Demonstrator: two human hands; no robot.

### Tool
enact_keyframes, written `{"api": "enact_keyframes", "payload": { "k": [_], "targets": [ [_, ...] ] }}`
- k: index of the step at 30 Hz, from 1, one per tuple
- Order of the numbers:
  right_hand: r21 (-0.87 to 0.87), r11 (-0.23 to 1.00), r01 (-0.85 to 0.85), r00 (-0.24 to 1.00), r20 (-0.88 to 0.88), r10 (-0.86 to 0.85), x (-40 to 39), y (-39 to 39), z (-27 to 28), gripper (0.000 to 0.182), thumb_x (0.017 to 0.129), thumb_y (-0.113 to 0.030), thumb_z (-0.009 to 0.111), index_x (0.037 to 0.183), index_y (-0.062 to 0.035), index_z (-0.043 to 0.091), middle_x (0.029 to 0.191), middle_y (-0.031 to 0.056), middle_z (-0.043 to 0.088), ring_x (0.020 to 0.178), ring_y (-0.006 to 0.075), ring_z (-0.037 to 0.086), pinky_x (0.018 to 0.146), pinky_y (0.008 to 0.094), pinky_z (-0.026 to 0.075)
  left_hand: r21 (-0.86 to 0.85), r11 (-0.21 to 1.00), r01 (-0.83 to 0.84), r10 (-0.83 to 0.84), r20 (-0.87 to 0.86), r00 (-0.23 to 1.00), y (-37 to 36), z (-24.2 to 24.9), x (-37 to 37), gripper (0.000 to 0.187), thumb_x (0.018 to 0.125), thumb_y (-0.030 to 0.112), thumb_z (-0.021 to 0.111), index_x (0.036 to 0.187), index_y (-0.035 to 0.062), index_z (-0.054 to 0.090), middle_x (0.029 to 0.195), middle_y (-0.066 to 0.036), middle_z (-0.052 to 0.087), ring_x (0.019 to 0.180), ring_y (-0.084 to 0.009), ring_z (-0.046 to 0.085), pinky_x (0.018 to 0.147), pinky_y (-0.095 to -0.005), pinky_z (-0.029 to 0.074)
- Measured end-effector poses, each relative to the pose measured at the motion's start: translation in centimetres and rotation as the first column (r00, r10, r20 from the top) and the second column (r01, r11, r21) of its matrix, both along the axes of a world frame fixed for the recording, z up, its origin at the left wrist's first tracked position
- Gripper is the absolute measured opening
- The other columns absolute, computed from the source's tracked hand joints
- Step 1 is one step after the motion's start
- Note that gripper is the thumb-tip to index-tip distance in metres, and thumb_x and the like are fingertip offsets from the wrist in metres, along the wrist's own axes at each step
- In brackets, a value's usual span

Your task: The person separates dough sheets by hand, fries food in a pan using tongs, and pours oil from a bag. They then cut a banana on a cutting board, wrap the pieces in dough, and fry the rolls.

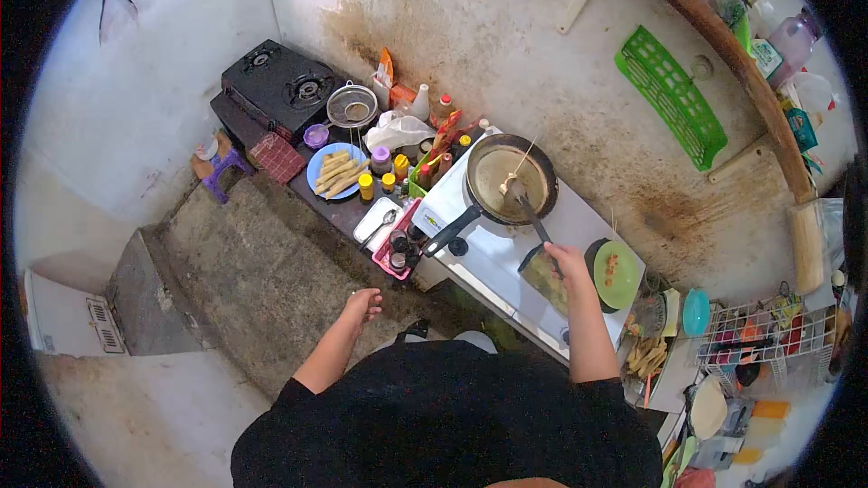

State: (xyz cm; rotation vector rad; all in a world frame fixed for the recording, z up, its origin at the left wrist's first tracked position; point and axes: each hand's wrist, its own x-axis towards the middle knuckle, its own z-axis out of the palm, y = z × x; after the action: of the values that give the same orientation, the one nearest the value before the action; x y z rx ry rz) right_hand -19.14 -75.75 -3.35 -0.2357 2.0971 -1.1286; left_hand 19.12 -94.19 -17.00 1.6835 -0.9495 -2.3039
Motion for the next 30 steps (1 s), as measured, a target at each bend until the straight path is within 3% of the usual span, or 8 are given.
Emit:
{"api": "enact_keyframes", "payload": {
  "k": [3,5,8,11,12,18,23,30],
  "targets": [
    [0.211,0.974,-0.076,0.913,-0.379,0.153,0.1,-0.1,1.1,0.031,0.072,-0.03,0.067,0.08,-0.0012,0.061,0.064,0.0092,0.057,0.055,0.021,0.054,0.046,0.0335,0.04,-0.004,1.0,-0.005,0.005,0.013,1.0,-0.2,0.0,-0.1,0.019,0.08,0.026,0.054,0.093,0.0123,0.054,0.075,0.002,0.058,0.056,-0.0095,0.051,0.048,-0.0237,0.037],
    [0.36,0.929,-0.088,0.654,-0.682,0.327,1.3,-0.2,2.9,0.035,0.069,-0.032,0.067,0.085,-0.0019,0.062,0.072,0.0144,0.062,0.066,0.028,0.06,0.058,0.0378,0.046,-0.003,1.0,-0.02,0.021,0.013,1.0,-0.4,-0.5,-0.1,0.019,0.08,0.026,0.054,0.092,0.0121,0.054,0.075,0.002,0.058,0.055,-0.0093,0.051,0.047,-0.0236,0.036],
    [0.474,0.88,-0.015,0.599,-0.701,0.388,2.4,-1.1,4.2,0.039,0.067,-0.035,0.065,0.089,-0.0029,0.062,0.085,0.0186,0.062,0.083,0.0336,0.059,0.073,0.0406,0.046,-0.031,1.0,0.003,-0.003,0.014,1.0,-0.4,-1.0,-0.1,0.019,0.08,0.026,0.054,0.092,0.012,0.054,0.076,0.002,0.059,0.056,-0.009,0.053,0.046,-0.0232,0.036],
    [0.52,0.854,-0.005,0.66,-0.64,0.394,2.2,-1.8,3.6,0.04,0.067,-0.037,0.065,0.089,-0.003,0.061,0.087,0.0185,0.062,0.083,0.0338,0.058,0.073,0.0417,0.046,-0.046,0.999,0.029,-0.029,-0.006,1.0,-0.4,-1.5,-0.1,0.019,0.08,0.026,0.054,0.092,0.0123,0.054,0.077,0.002,0.059,0.057,-0.0089,0.054,0.047,-0.0235,0.036],
    [0.511,0.859,0.001,0.662,-0.645,0.383,1.8,-1.7,3.0,0.043,0.067,-0.039,0.065,0.088,-0.001,0.063,0.081,0.0188,0.063,0.078,0.0312,0.061,0.071,0.0374,0.047,-0.056,0.998,0.037,-0.037,-0.007,0.999,-0.3,-1.2,-0.2,0.019,0.08,0.026,0.054,0.092,0.0125,0.054,0.077,0.002,0.059,0.057,-0.0089,0.054,0.047,-0.0235,0.036],
    [0.339,0.941,-0.006,0.962,-0.254,0.098,-0.1,-2.1,-0.5,0.047,0.067,-0.043,0.066,0.082,0.002,0.062,0.069,0.0164,0.062,0.066,0.026,0.061,0.065,0.0359,0.046,-0.042,0.998,0.051,-0.051,0.018,0.999,0.4,-0.7,0.1,0.021,0.08,0.028,0.054,0.094,0.0127,0.054,0.078,0.003,0.058,0.056,-0.0089,0.053,0.048,-0.0244,0.036],
    [0.497,0.867,-0.02,0.74,-0.576,0.347,2.1,-3.4,1.8,0.035,0.069,-0.031,0.066,0.082,0.0011,0.061,0.079,0.0171,0.061,0.074,0.0303,0.061,0.066,0.0393,0.047,-0.046,0.997,0.058,-0.056,0.045,0.997,0.7,-0.4,-0.1,0.021,0.08,0.028,0.054,0.095,0.0129,0.054,0.076,0.004,0.057,0.055,-0.0085,0.052,0.049,-0.0248,0.036],
    [0.716,0.697,0.037,0.478,-0.625,0.616,4.0,-3.7,4.1,0.037,0.072,-0.028,0.065,0.095,-0.0022,0.053,0.098,0.0159,0.056,0.086,0.0328,0.059,0.072,0.0405,0.049,-0.05,0.998,0.047,-0.045,0.051,0.998,0.6,-0.5,0.5,0.019,0.081,0.027,0.054,0.093,0.013,0.054,0.076,0.004,0.057,0.058,-0.008,0.053,0.049,-0.0235,0.036]
  ]
}}
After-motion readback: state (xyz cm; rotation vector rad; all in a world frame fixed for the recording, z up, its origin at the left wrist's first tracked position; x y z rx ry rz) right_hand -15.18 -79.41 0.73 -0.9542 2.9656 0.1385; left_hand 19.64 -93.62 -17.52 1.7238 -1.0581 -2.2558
